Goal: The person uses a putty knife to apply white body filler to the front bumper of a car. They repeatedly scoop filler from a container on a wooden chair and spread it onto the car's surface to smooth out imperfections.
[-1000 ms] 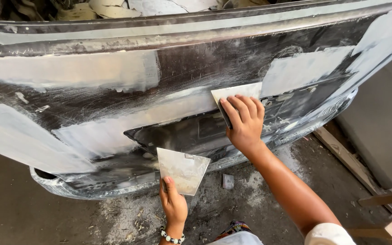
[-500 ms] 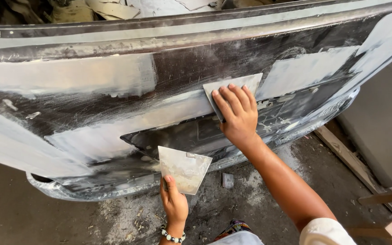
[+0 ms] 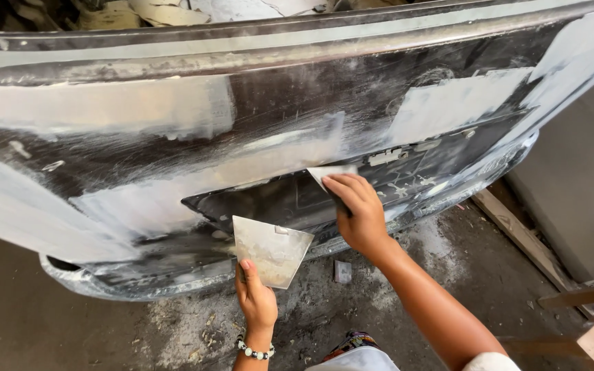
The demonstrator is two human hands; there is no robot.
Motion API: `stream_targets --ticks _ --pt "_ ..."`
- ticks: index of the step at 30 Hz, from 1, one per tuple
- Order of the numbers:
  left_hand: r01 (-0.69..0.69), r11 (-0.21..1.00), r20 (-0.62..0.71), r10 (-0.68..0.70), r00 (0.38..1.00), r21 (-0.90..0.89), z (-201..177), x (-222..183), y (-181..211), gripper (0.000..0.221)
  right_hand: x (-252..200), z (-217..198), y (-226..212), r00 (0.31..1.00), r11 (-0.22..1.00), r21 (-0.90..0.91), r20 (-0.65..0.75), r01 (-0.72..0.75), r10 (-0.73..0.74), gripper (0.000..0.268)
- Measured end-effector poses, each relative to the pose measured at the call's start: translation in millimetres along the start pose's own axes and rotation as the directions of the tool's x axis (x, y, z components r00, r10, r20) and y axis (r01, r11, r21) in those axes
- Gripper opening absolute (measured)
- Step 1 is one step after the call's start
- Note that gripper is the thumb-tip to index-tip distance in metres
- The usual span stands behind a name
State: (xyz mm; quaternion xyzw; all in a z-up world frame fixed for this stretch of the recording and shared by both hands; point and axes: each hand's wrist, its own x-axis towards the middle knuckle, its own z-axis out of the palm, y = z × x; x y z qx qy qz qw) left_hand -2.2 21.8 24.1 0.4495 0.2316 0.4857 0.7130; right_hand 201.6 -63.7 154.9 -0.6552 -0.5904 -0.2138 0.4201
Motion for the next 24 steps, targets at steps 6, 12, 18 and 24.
stream_targets --ticks 6,12,18,24 --pt "-0.235 0.940 -0.004 0.243 0.970 0.248 2 -4 15 0.051 -19 -19 -68 0.970 0.954 0.278 0.238 -0.114 0.046 0.065" --pt "-0.319 0.900 0.055 0.317 0.947 0.299 6 -13 10 0.044 -29 -8 -96 0.942 0.948 0.253 0.318 -0.191 0.105 0.067" --pt "-0.355 0.877 0.108 0.339 0.935 0.323 8 -20 13 0.043 -35 -5 -95 0.944 0.946 0.245 0.302 -0.211 0.132 0.067" --pt "-0.390 0.868 0.184 0.347 0.920 0.309 17 -24 28 0.041 -36 -5 -99 0.947 0.967 0.194 0.305 -0.168 0.104 0.068"
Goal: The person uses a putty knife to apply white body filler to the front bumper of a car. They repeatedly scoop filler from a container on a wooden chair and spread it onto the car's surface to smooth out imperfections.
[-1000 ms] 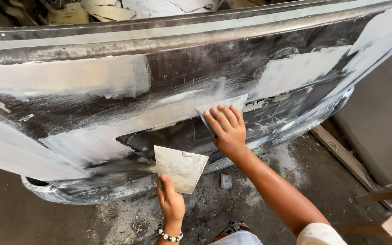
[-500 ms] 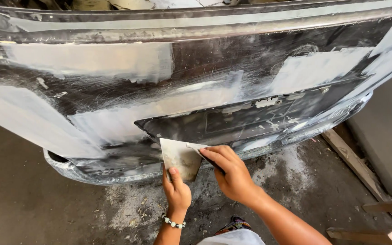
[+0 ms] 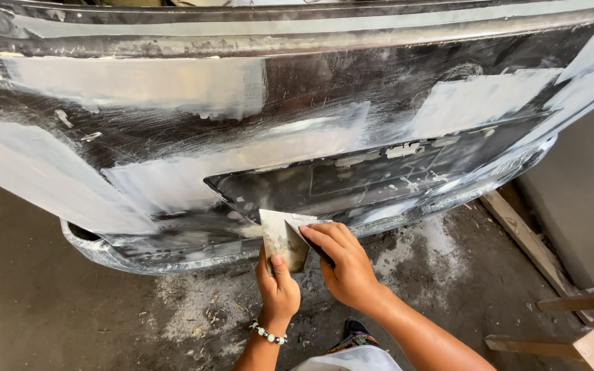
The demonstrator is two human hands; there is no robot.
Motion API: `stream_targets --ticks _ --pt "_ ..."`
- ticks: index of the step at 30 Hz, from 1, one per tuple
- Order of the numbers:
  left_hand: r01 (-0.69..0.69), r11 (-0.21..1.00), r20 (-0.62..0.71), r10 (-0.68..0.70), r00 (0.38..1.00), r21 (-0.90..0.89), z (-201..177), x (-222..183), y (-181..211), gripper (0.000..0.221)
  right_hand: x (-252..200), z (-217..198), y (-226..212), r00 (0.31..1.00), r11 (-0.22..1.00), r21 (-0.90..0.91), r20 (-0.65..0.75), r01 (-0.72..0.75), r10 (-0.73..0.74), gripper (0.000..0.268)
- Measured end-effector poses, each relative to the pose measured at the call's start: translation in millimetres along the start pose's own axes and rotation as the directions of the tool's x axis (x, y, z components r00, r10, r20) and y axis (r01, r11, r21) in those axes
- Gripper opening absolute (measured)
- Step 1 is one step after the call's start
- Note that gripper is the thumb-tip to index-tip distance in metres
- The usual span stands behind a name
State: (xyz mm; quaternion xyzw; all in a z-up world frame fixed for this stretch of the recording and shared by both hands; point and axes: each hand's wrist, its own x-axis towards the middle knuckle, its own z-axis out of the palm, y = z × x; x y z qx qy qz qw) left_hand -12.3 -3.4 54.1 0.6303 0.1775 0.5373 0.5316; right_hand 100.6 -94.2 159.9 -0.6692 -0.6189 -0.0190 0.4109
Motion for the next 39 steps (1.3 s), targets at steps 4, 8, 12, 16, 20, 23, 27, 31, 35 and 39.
stream_targets --ticks 4,8,12,16,20,23,27,31,35,39 --pt "0.023 1.000 0.032 -0.023 0.999 0.002 3 2 -7 0.041 -9 9 0 0.998 0.999 -0.040 -0.056 0.023 -0.025 0.070" --pt "0.061 0.998 -0.028 -0.062 0.998 -0.035 9 11 -15 0.043 -9 -2 16 0.996 0.993 -0.077 -0.019 0.090 -0.092 0.058" --pt "0.086 0.994 -0.065 -0.090 0.994 -0.063 11 12 -22 0.046 22 -42 49 0.952 0.926 -0.346 -0.198 0.154 -0.232 0.048" --pt "0.169 0.984 -0.065 -0.172 0.983 -0.061 10 6 -43 0.048 72 -81 49 0.910 0.790 -0.603 -0.257 0.112 -0.325 0.052" --pt "0.180 0.983 -0.065 -0.182 0.981 -0.033 10 12 -30 0.050 99 -93 62 0.900 0.717 -0.687 -0.234 0.114 -0.368 0.056" --pt "0.139 0.989 -0.053 -0.142 0.989 -0.056 7 14 -35 0.050 107 -89 76 0.886 0.679 -0.725 -0.236 0.113 -0.399 0.056" --pt "0.194 0.974 -0.020 -0.198 0.980 -0.114 8 19 -32 0.050 110 -74 95 0.876 0.687 -0.721 -0.272 0.090 -0.399 0.055" --pt "0.177 0.976 0.001 -0.178 0.984 -0.126 11 21 -35 0.049 94 -53 113 0.868 0.704 -0.703 -0.282 0.103 -0.409 0.049" --pt "0.168 0.976 0.006 -0.169 0.986 -0.139 12 23 -39 0.048 76 -29 137 0.881 0.712 -0.697 -0.278 0.088 -0.381 0.050" --pt "0.196 0.974 -0.012 -0.199 0.980 -0.114 12 19 -41 0.048 59 -15 150 0.901 0.717 -0.689 -0.239 0.105 -0.361 0.053"
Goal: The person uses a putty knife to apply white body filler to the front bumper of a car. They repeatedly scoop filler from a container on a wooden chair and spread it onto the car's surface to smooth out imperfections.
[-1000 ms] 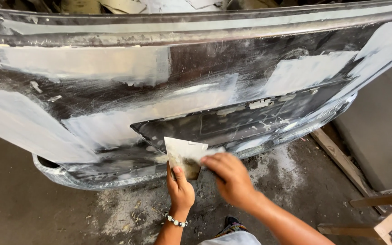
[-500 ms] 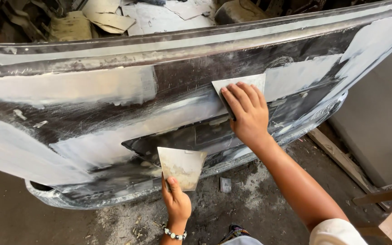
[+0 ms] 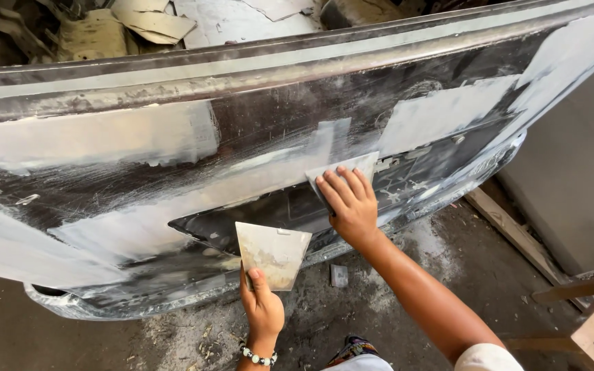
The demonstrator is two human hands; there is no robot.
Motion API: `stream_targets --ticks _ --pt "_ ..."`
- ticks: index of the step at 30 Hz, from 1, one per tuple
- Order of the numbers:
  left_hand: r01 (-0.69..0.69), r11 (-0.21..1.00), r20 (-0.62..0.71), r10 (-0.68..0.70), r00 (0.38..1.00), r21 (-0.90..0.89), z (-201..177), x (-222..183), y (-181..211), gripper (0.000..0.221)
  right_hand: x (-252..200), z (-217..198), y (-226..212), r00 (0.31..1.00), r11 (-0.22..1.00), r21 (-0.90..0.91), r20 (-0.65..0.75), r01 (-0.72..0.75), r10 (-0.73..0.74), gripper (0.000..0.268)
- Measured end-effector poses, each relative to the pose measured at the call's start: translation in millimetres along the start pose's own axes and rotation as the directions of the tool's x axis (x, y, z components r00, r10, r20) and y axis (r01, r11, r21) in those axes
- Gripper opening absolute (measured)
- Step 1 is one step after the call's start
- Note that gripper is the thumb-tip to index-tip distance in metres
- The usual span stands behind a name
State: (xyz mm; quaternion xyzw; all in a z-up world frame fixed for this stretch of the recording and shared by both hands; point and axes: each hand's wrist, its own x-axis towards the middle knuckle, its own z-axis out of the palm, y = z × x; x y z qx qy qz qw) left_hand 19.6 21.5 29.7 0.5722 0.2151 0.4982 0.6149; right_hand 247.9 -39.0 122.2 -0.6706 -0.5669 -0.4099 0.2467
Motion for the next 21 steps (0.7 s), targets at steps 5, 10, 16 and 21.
stream_targets --ticks 5,10,16,21 --pt "0.011 1.000 -0.013 -0.011 1.000 0.002 -1 -3 6 0.048 -8 -24 -4 0.993 0.997 0.072 0.115 -0.029 0.021 0.057" --pt "-0.004 1.000 -0.031 0.005 1.000 0.023 -6 -12 10 0.048 7 -31 16 0.999 0.999 0.026 -0.045 -0.030 0.031 0.040" --pt "0.001 0.999 -0.026 0.000 1.000 0.044 -2 -15 8 0.048 67 -58 24 0.995 0.999 -0.051 -0.105 -0.006 0.001 0.049" --pt "0.003 1.000 -0.028 -0.002 1.000 0.023 -9 -15 -17 0.049 51 -22 26 0.988 0.998 -0.061 -0.153 -0.014 0.004 0.050"
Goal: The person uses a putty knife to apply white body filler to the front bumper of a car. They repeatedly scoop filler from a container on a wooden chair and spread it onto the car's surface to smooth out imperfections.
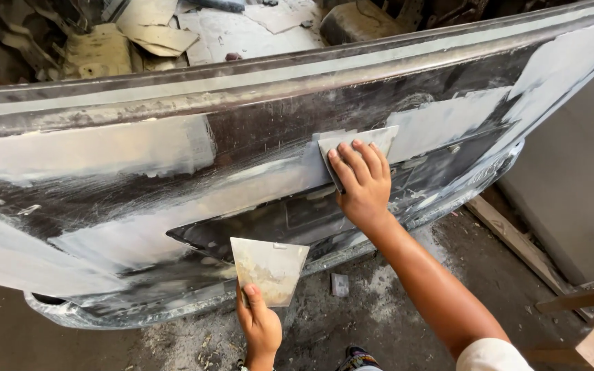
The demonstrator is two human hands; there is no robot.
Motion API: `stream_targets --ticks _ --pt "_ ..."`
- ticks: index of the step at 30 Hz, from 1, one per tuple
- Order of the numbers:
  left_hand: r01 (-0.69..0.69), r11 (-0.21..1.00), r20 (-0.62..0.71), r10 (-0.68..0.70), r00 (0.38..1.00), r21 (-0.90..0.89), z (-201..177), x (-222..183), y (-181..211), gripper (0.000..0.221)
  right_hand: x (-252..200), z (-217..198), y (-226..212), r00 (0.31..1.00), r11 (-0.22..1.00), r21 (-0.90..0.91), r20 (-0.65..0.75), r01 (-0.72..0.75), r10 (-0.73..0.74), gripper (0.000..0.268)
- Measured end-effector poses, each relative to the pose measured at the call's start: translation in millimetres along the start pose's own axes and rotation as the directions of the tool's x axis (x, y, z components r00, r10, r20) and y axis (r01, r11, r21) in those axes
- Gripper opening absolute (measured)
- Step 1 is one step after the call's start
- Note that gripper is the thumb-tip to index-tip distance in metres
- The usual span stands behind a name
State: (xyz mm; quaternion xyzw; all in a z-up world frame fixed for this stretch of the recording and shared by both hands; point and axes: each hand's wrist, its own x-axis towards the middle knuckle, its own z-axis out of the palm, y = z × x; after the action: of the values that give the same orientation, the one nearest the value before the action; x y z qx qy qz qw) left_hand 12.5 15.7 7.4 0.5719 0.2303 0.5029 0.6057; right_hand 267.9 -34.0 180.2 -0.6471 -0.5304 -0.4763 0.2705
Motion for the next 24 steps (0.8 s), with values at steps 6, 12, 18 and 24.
stream_targets --ticks 6,12,18,24 --pt "-0.013 1.000 0.001 0.013 1.000 -0.011 13 10 25 0.049 -62 35 0 0.998 0.999 -0.001 0.036 0.050 -0.050 0.054" --pt "-0.005 1.000 0.012 0.005 1.000 -0.003 13 5 25 0.050 -63 -2 -18 0.970 0.996 0.085 0.243 -0.008 -0.013 0.056" --pt "-0.012 1.000 0.013 0.012 1.000 0.002 12 -2 27 0.048 -26 -36 -17 0.985 0.994 0.098 0.172 -0.045 0.027 0.049" --pt "-0.010 1.000 0.026 0.009 1.000 0.008 15 -2 41 0.045 41 -51 -11 0.998 0.996 0.086 0.063 0.023 -0.028 0.052"
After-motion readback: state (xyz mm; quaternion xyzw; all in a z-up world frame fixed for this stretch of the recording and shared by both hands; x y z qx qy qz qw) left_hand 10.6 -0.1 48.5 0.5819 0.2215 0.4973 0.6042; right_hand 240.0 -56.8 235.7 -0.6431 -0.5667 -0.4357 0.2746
